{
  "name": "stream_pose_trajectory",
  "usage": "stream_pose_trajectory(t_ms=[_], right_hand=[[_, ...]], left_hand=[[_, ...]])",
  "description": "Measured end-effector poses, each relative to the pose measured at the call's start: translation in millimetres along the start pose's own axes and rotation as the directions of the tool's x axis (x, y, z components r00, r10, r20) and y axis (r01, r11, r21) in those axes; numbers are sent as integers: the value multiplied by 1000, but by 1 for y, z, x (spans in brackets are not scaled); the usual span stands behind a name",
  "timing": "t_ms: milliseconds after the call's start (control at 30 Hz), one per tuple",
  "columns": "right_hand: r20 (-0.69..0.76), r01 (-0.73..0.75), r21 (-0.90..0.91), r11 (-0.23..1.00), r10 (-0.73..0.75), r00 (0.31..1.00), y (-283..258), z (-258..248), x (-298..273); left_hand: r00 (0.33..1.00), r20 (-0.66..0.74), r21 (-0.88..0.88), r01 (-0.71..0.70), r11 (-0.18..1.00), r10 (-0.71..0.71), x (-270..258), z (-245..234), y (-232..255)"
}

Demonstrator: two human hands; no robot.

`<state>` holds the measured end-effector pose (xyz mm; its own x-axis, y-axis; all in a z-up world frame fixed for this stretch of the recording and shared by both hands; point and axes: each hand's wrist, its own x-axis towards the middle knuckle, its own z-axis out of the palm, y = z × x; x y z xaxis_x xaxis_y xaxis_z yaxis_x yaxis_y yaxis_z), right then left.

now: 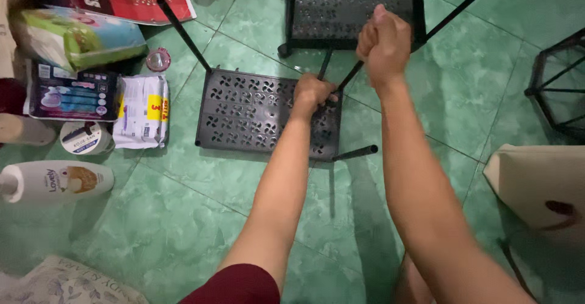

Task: The person assembles a black metal stand by inserting long metal poles into the holes of a perforated shelf. They connect multiple poles to form the frame and secure the shelf in place.

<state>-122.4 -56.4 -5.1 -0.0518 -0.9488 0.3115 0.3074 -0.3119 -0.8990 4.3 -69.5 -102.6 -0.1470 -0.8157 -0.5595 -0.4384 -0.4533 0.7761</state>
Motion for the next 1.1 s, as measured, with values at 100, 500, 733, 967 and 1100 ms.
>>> stream_pose_trajectory(t_ms=[100, 500, 733, 967, 1100], right_hand=[[-88, 194, -220, 956, -217, 972, 4, 11, -9], [-333, 217, -501, 838, -418, 845, 30, 26, -11], [-227, 281, -512, 812, -443, 867, 33, 15, -4], [-112, 177, -209, 962, -204, 973, 18, 7, -4], [49, 57, -72, 996, -54, 997, 8, -6, -5]], left_hand=[[1000, 0, 0, 4, 1000, -4, 0, -1, 0], [999, 15, 31, 51, 998, -51, -1, -4, 1], [1000, -7, -35, -30, 999, 30, 1, 2, -4], [998, -10, -24, -60, 998, 60, 5, 4, -9], [999, 2, -17, -32, 999, 32, 7, 6, -9]])
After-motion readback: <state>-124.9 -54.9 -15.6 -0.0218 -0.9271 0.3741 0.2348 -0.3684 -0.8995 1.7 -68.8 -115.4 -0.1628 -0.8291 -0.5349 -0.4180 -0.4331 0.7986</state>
